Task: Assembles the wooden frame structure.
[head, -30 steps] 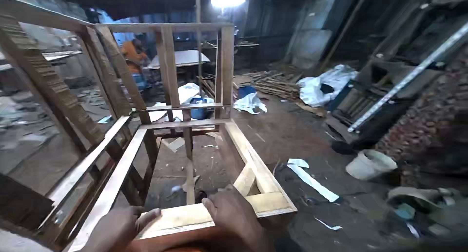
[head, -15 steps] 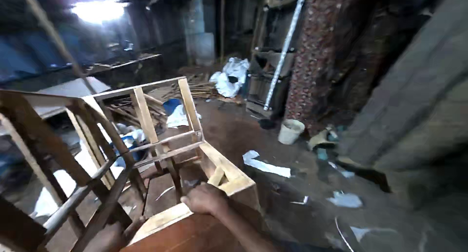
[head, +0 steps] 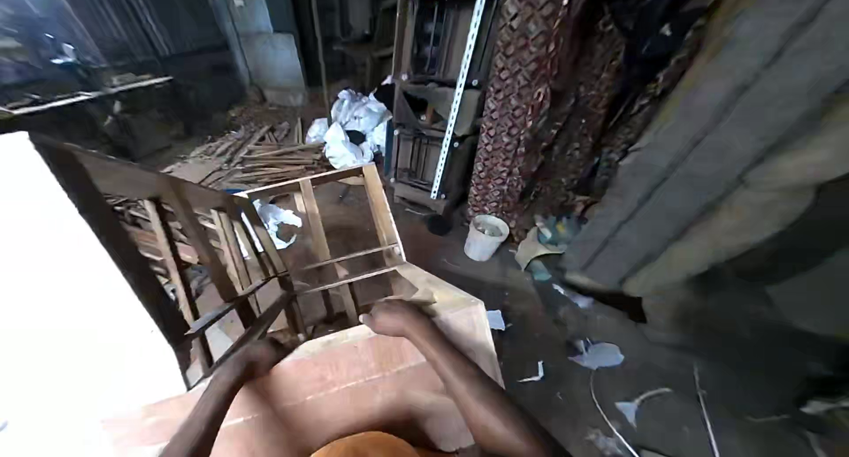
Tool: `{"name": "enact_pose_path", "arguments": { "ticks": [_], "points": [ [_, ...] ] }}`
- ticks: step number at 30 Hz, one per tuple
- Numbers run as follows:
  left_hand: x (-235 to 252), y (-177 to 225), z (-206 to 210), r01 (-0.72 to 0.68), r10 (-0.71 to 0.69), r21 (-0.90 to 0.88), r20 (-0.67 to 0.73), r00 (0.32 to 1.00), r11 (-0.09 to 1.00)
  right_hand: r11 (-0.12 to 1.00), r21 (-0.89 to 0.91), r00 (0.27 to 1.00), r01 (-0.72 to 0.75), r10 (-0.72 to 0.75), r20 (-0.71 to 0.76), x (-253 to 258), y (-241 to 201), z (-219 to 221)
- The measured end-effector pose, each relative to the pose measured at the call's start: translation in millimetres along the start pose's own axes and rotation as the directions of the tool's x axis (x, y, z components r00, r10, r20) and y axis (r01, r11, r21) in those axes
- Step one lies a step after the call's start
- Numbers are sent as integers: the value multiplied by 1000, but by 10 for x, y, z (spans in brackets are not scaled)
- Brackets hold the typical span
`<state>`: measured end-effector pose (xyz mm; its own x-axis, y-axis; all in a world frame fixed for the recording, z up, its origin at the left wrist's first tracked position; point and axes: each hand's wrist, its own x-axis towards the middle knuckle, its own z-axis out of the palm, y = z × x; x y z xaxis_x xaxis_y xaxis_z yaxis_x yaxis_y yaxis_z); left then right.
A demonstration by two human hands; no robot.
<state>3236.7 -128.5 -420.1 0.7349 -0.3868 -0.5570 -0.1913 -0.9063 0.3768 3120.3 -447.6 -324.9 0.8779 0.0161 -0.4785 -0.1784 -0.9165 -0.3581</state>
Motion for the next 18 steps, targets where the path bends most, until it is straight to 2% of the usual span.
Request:
{"name": "enact_pose_path", "arguments": {
  "ticks": [2,5,7,9,12,13,14,15,16,17,18],
  "points": [
    [725,116,-252,-84,83,-1,26,996,997,998,26,998,-64,64,-5,431,222,-232],
    [2166,282,-434,-229,229,-5,-33,973,973,989,115,994,-94,100,-46,1257,860,-429],
    [2968,568,-488,-296,297,30,-31,954,955,975,177,988,-133,144,-55,1788,1357,-472],
    [3798,1050,-714,-355,353,126,39,935,926,946,269,971,-183,217,-104,2250,1866,-612],
    [4627,1769,-890,-271,215,331,197,957,904,930,307,926,-204,285,-249,2771,2495,-618],
    [4875,1996,-924,-316,241,350,241,940,882,918,331,915,-219,311,-257,2924,2665,-688],
    [5139,2146,-907,-406,336,339,247,909,849,908,347,904,-235,335,-264,3078,2861,-742],
    [5400,2287,-882,-505,451,322,231,862,801,897,363,887,-252,364,-283,3239,3085,-796],
    [5575,2410,-863,-537,497,301,204,843,788,887,380,876,-263,385,-291,3408,3299,-821],
    [5584,2601,-911,-462,410,276,226,884,843,865,425,867,-267,408,-286,3540,3419,-833],
    [5443,2912,-976,-259,212,216,217,953,941,832,480,853,-276,443,-277,3618,3414,-897]
  ]
}}
